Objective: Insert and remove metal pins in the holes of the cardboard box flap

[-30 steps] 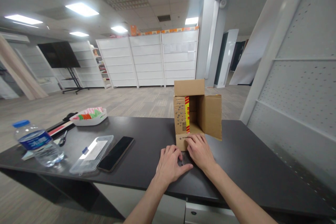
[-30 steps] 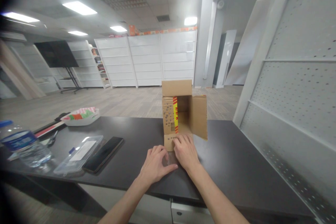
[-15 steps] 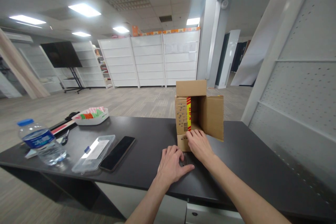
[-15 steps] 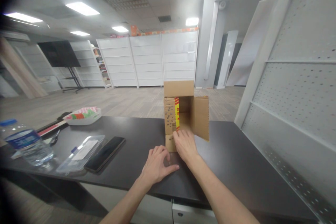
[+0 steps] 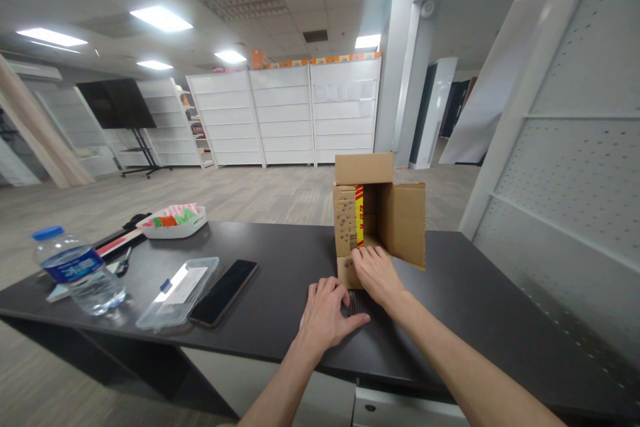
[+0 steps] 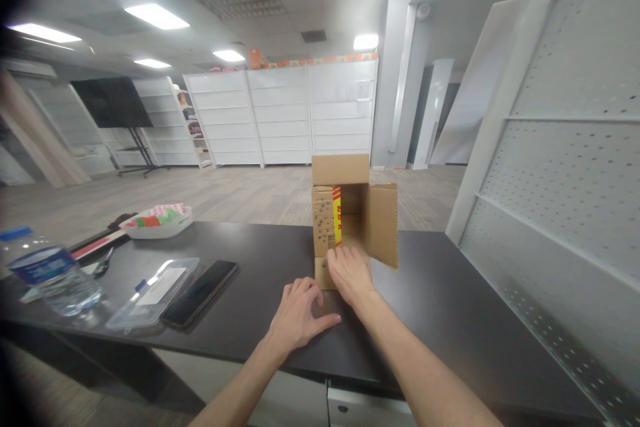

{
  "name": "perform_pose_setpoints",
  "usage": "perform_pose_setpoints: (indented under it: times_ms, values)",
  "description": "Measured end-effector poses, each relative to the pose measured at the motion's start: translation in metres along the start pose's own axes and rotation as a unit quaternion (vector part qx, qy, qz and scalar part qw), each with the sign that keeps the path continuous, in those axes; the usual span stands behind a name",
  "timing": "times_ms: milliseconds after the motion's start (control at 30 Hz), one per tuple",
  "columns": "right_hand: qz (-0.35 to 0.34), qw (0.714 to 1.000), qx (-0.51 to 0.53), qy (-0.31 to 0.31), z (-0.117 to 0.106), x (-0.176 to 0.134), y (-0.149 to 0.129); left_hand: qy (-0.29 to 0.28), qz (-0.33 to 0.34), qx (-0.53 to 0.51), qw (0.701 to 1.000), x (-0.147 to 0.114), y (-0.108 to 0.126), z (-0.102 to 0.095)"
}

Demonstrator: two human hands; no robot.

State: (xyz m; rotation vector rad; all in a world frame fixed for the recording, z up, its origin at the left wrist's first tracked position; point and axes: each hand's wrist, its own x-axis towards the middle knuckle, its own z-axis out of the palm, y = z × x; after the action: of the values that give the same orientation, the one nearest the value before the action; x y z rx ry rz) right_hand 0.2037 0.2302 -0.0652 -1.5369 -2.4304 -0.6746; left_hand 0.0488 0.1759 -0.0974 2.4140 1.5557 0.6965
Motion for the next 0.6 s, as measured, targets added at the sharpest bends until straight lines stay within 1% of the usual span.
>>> perform_pose_setpoints:
  times_ms: [133,267,467,600]
  values:
    - [-0.003,1.0,-0.01,-0.015,-0.004,0.0,-0.001,-0.006,-0.003,-0.002,1.0,0.0,0.002,-0.001]
    - [0.002,1.0,0.003,-0.02,-0.007,-0.001,-0.001,-0.008,-0.005,-0.001,1.0,0.001,0.002,-0.002]
    - [0.012,0.999,0.042,0.004,-0.019,-0.004,-0.004,0.0,-0.003,0.0,1.0,0.0,0.0,0.0]
    - [0.025,0.997,0.072,0.026,-0.023,-0.015,-0.009,0.0,-0.003,0.012,1.0,0.0,0.001,0.001]
